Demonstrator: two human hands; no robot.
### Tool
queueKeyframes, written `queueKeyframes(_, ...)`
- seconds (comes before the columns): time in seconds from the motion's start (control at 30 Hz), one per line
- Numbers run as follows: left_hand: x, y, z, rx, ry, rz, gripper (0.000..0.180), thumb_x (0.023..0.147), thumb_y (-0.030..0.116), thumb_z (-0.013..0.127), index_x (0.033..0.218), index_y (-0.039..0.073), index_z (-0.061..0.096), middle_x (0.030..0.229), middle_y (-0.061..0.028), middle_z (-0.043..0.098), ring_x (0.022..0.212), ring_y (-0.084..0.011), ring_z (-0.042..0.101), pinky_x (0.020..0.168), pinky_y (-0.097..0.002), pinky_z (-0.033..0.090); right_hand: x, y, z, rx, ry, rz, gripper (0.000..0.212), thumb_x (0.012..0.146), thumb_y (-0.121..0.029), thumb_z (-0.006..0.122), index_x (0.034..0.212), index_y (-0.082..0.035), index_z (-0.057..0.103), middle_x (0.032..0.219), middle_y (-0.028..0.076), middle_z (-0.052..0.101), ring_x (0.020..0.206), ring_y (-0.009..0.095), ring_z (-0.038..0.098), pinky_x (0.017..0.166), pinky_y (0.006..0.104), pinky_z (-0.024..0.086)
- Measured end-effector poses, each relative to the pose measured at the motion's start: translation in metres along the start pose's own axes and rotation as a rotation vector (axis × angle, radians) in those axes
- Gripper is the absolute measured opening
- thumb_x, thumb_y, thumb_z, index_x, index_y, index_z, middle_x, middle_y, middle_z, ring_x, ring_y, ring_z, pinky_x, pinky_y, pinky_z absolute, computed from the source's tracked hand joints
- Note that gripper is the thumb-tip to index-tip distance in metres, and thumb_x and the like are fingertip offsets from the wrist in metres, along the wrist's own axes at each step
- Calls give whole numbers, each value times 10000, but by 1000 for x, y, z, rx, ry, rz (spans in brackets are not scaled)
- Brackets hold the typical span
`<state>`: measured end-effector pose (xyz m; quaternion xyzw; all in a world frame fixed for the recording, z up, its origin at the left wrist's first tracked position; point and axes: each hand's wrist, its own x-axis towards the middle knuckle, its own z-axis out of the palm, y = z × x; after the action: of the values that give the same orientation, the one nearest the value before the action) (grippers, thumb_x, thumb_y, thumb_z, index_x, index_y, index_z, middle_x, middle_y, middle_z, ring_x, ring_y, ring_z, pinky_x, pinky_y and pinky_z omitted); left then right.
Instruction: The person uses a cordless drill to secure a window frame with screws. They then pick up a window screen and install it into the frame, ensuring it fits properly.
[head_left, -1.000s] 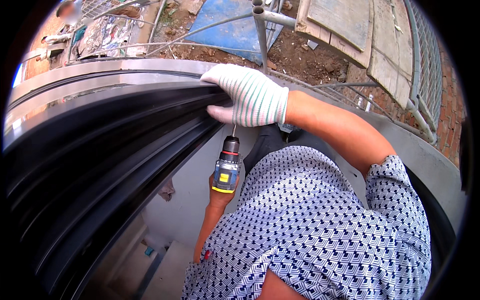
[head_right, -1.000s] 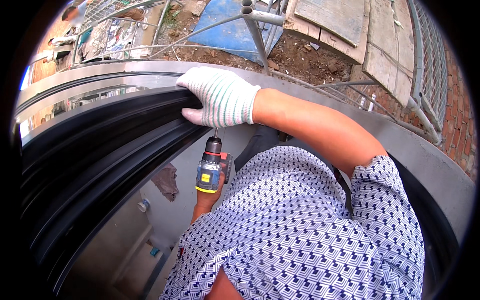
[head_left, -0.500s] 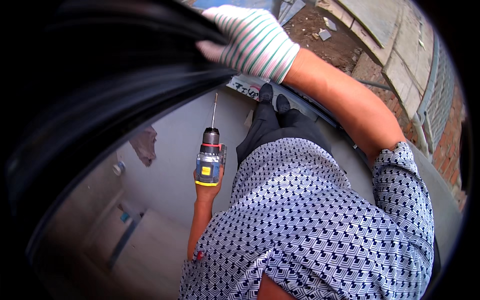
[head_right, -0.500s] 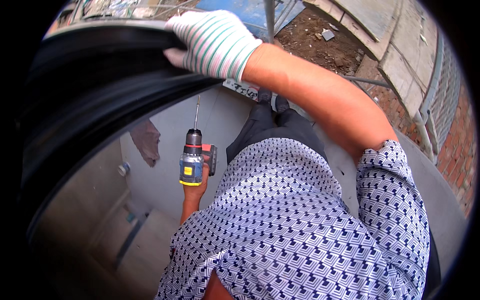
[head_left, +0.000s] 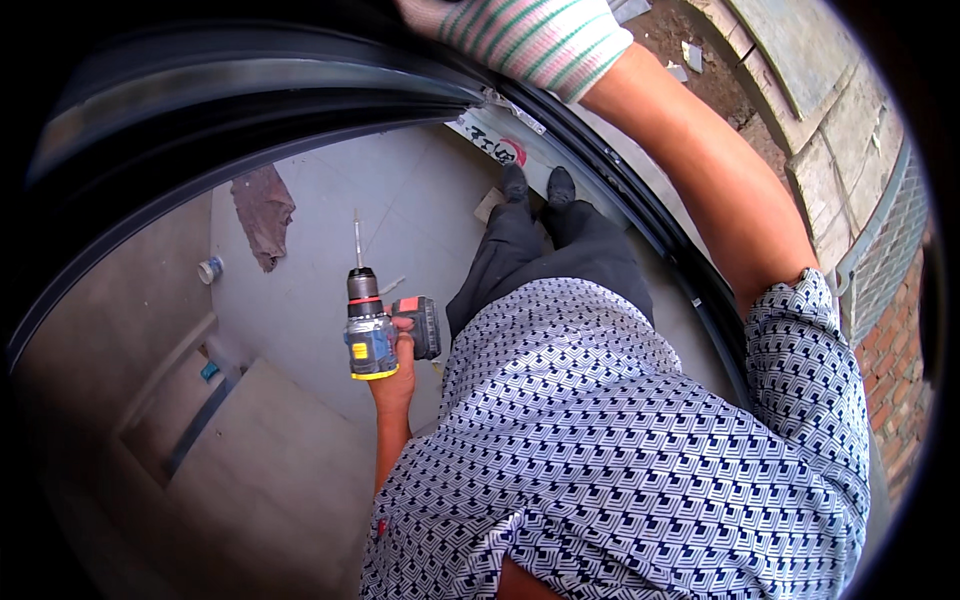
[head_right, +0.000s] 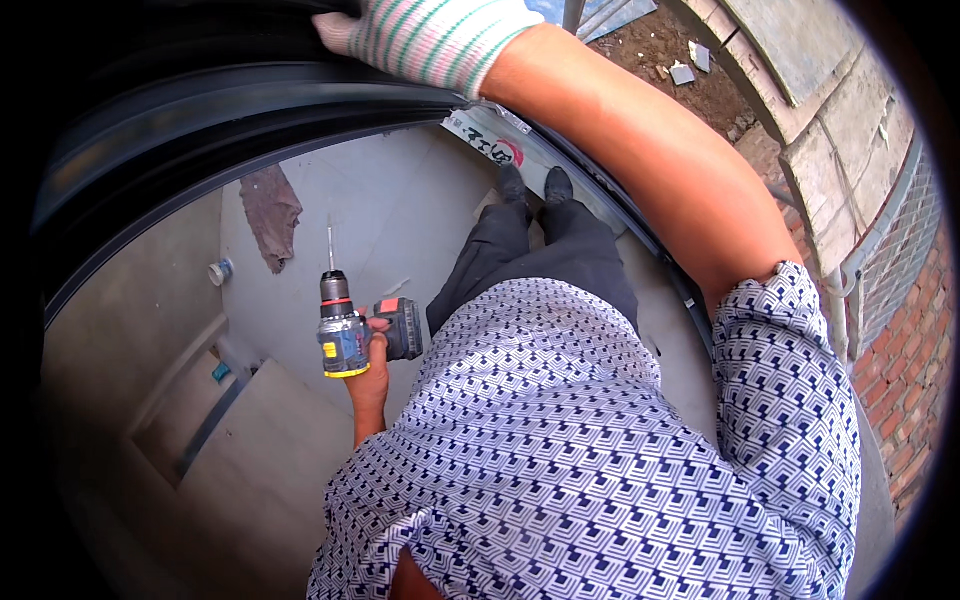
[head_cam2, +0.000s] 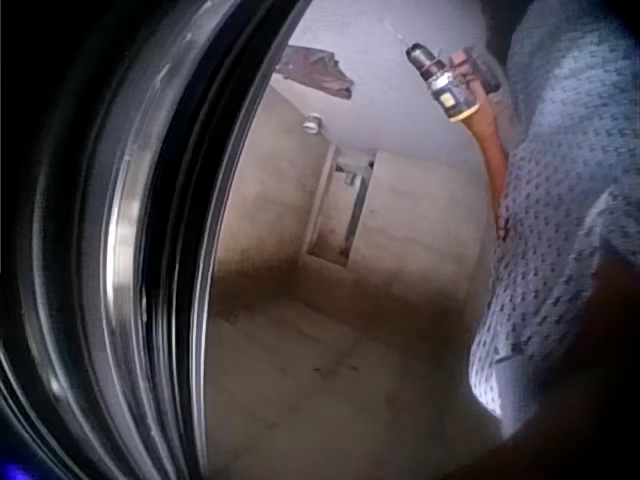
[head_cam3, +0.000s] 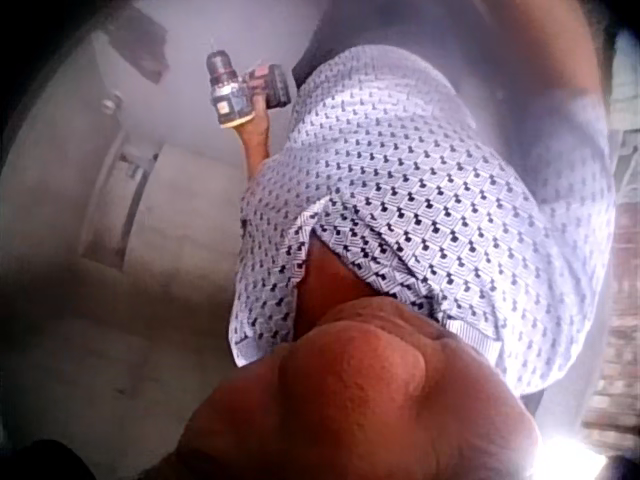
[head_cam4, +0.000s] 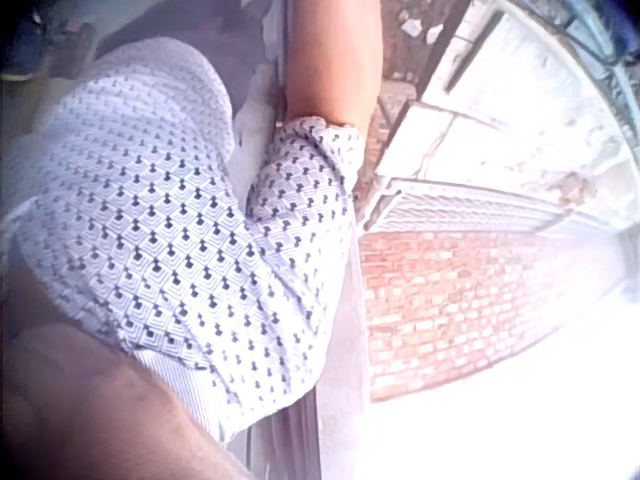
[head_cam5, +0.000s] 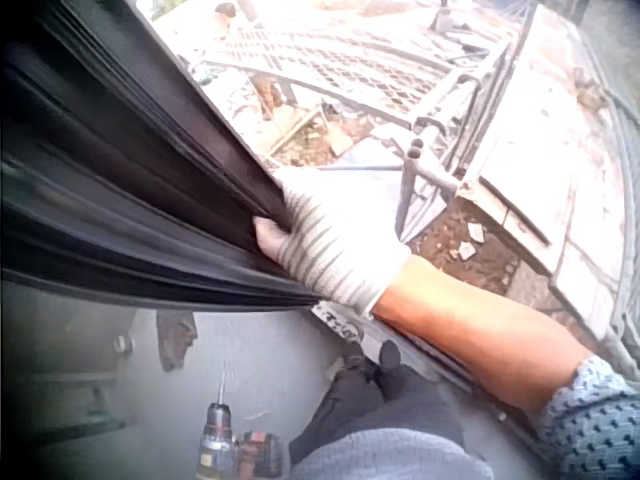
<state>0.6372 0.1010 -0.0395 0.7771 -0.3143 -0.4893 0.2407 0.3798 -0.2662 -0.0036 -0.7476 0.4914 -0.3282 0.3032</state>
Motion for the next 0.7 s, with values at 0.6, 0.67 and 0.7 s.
queueKeyframes(0.6,31,39,0,139,-129,210,412,889,-35,572,1297,21,542,962,-22,665,820,-97,605,745,-269,515,5,-29,-40,-307,193,43,343,852,-312,689,831,28,732,750,241,688,749,395,702,740,453,565)
queueKeyframes(0.67,41,46,8,94,-132,223,358,890,-31,577,1243,27,578,941,-18,661,799,-90,593,724,-267,507,17,-20,-48,-328,199,53,363,848,-322,687,823,38,731,733,245,683,729,396,701,732,452,568)
queueKeyframes(0.7,44,48,5,155,-180,252,322,892,-25,578,1209,29,592,929,-20,659,791,-93,595,716,-271,505,22,-11,-51,-357,196,27,369,846,-323,688,827,43,728,725,245,680,718,396,700,726,453,569)
